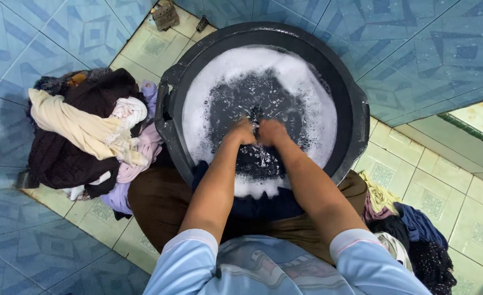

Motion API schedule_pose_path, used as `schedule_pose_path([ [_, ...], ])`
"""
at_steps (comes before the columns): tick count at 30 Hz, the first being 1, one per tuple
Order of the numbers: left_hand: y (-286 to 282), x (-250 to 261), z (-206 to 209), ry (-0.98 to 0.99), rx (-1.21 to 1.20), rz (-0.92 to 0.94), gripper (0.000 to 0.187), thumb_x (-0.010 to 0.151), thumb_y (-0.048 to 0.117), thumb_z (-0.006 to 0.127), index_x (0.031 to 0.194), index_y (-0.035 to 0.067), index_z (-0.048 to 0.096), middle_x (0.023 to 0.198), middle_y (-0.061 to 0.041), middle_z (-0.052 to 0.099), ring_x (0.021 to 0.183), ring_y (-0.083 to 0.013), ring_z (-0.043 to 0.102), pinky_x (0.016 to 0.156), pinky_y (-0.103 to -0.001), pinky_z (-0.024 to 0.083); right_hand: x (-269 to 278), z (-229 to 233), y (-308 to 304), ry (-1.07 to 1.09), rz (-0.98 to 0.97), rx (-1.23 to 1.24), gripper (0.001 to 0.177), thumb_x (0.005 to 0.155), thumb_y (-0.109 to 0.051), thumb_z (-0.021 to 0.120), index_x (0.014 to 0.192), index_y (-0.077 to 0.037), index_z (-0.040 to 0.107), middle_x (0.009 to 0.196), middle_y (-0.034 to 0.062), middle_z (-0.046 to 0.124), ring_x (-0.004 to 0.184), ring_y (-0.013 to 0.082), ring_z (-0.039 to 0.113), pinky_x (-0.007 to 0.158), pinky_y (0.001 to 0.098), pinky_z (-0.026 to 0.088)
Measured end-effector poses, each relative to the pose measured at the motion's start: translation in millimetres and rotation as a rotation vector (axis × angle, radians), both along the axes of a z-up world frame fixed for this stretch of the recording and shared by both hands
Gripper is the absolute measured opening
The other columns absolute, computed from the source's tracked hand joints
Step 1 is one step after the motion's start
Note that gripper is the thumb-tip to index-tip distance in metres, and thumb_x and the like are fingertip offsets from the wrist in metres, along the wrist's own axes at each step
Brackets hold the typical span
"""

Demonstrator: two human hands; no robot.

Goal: The person washes clothes by hand in a basin of soapy water, scrubbing and wringing out several garments one by one. They process a light-colored shirt, a black garment, and a patterned piece, placing each on the floor after washing.

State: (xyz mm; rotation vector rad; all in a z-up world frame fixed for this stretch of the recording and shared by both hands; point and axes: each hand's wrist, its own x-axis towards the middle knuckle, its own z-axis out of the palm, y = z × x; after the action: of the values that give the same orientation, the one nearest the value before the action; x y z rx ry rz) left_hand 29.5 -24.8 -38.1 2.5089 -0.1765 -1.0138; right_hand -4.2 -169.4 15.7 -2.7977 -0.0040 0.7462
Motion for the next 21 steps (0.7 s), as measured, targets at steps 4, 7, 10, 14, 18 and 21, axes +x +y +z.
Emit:
schedule_pose_path([
  [4,2,2,-19,-0.104,-0.235,-0.216,0.138,0.055,0.030,0.106,0.153,0.005,0.012,0.165,-0.022,0.022,0.149,-0.0384,0.028,0.115,-0.043,0.029,-10,-46,1,-0.055,0.232,-0.105,0.053,0.081,-0.032,0.074,0.130,-0.015,0.065,0.131,0.0168,0.067,0.119,0.0351,0.064,0.099,0.0545,0.052],
  [7,5,-18,100,0.081,-0.257,-0.089,0.141,0.052,0.026,0.100,0.163,0.011,0.014,0.164,-0.020,0.032,0.148,-0.0346,0.037,0.121,-0.043,0.033,-11,74,16,0.110,0.169,-0.161,0.062,0.071,-0.032,0.084,0.126,-0.011,0.066,0.129,0.0152,0.067,0.118,0.0308,0.065,0.096,0.0461,0.057],
  [10,10,-17,121,0.013,-0.311,-0.028,0.153,0.045,0.026,0.096,0.167,0.012,0.005,0.155,-0.019,0.049,0.143,-0.0348,0.048,0.122,-0.042,0.039,5,94,-2,0.027,0.083,0.167,0.047,0.073,-0.025,0.080,0.115,-0.005,0.073,0.117,0.0192,0.075,0.106,0.0321,0.073,0.097,0.0421,0.057],
  [14,2,-7,113,-0.156,-0.632,0.118,0.143,0.042,0.027,0.100,0.159,0.008,0.019,0.152,-0.019,0.048,0.139,-0.0349,0.049,0.118,-0.045,0.037,-5,99,-35,-0.334,-0.057,0.648,0.044,0.074,-0.016,0.076,0.115,-0.001,0.070,0.111,0.0195,0.072,0.105,0.0316,0.072,0.098,0.0417,0.056],
  [18,-2,-4,97,-0.268,-0.987,0.142,0.088,0.061,0.040,0.098,0.131,0.003,0.061,0.125,-0.022,0.068,0.117,-0.0372,0.065,0.099,-0.045,0.053,-21,135,-27,-0.819,-0.321,1.183,0.058,0.083,-0.016,0.077,0.132,0.005,0.053,0.124,0.0164,0.064,0.118,0.0285,0.063,0.107,0.0390,0.050],
  [21,4,-1,84,-0.230,-0.883,0.153,0.067,0.067,0.049,0.092,0.113,0.005,0.074,0.108,-0.017,0.079,0.102,-0.0336,0.076,0.088,-0.043,0.059,-15,142,-13,-1.087,-0.364,1.128,0.072,0.086,-0.016,0.078,0.142,0.007,0.039,0.133,0.0184,0.058,0.124,0.0315,0.058,0.110,0.0406,0.045],
])
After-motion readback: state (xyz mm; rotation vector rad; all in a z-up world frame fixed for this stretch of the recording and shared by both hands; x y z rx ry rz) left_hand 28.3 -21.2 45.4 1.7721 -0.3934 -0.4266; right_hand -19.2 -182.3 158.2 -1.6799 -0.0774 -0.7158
